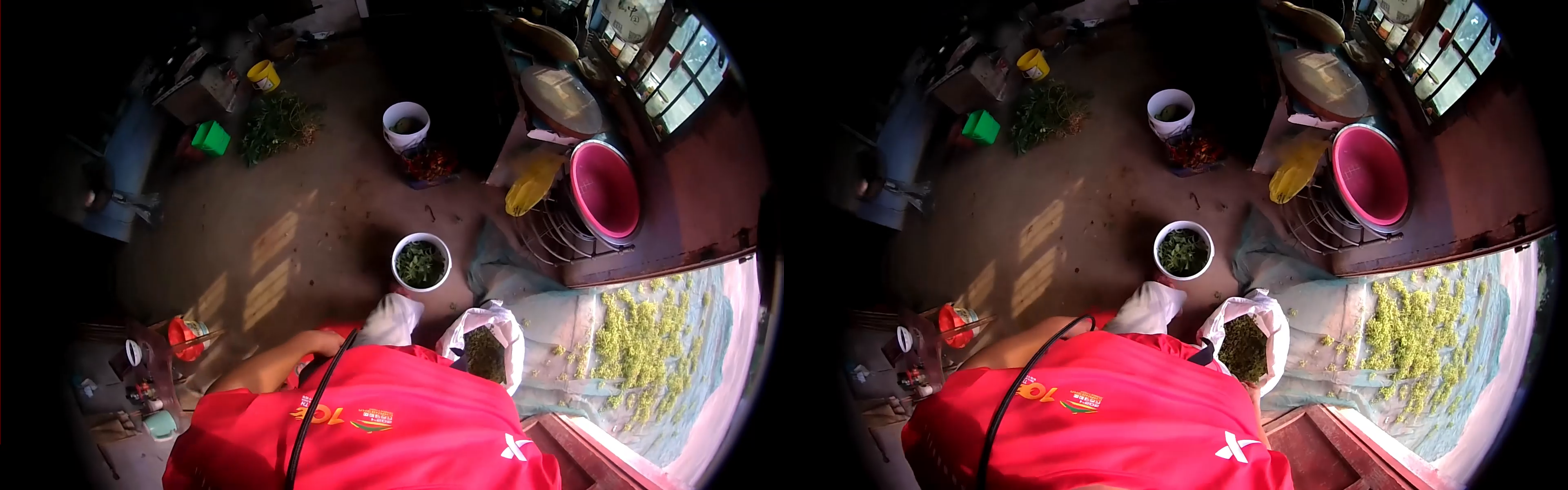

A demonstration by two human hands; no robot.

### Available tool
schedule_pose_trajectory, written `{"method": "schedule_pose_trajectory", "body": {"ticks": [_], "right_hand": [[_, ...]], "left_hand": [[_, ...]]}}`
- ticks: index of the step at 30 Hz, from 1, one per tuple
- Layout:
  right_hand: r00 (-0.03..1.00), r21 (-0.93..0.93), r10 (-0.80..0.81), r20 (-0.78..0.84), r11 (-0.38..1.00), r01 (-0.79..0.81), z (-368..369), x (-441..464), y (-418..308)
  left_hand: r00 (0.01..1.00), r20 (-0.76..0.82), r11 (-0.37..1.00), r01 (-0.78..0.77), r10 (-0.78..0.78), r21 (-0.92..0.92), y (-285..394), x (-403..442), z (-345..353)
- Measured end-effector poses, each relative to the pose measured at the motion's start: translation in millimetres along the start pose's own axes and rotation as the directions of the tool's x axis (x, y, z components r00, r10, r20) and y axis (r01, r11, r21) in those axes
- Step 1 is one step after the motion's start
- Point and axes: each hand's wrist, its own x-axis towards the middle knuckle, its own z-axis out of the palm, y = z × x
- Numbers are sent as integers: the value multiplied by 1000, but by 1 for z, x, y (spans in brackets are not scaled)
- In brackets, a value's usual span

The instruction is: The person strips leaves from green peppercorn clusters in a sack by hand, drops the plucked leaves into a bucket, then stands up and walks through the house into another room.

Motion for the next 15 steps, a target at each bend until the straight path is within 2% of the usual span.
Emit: {"method": "schedule_pose_trajectory", "body": {"ticks": [1, 3, 6, 7, 8, 10, 12, 13, 14, 15], "right_hand": [[1000, -11, -9, 9, 1000, 9, 0, 5, -12], [1000, -39, -19, 20, 999, 19, 1, 12, -34], [998, -100, -48, 43, 994, 52, 2, 34, -72], [997, -133, -58, 57, 989, 66, 5, 45, -83], [994, -175, -75, 77, 981, 87, 11, 55, -95], [989, -280, -91, 116, 952, 120, 24, 75, -115], [981, -404, -111, 161, 899, 168, 46, 97, -147], [975, -461, -110, 192, 867, 189, 63, 109, -163], [967, -517, -117, 227, 827, 221, 82, 119, -184], [956, -562, -124, 264, 786, 258, 103, 128, -205]], "left_hand": [[1000, -2, 1000, -5, 5, -17, -9, 0, 4], [997, 2, 977, 72, -73, -203, -20, -6, -4], [994, -73, 983, 65, -78, -172, -20, -16, -37], [979, -201, 991, -51, 25, -125, -21, -18, -48], [976, -216, 987, -41, 7, -153, -21, -20, -64], [926, -375, 949, -152, 39, -276, -46, -22, -79], [890, -455, 815, -289, 34, -502, -18, -112, -131], [880, -378, 803, -438, 289, -405, -61, -90, -132], [856, -504, 603, -463, 115, -649, -52, -149, -141], [917, -369, 810, -328, 150, -486, -118, -65, -114]]}}
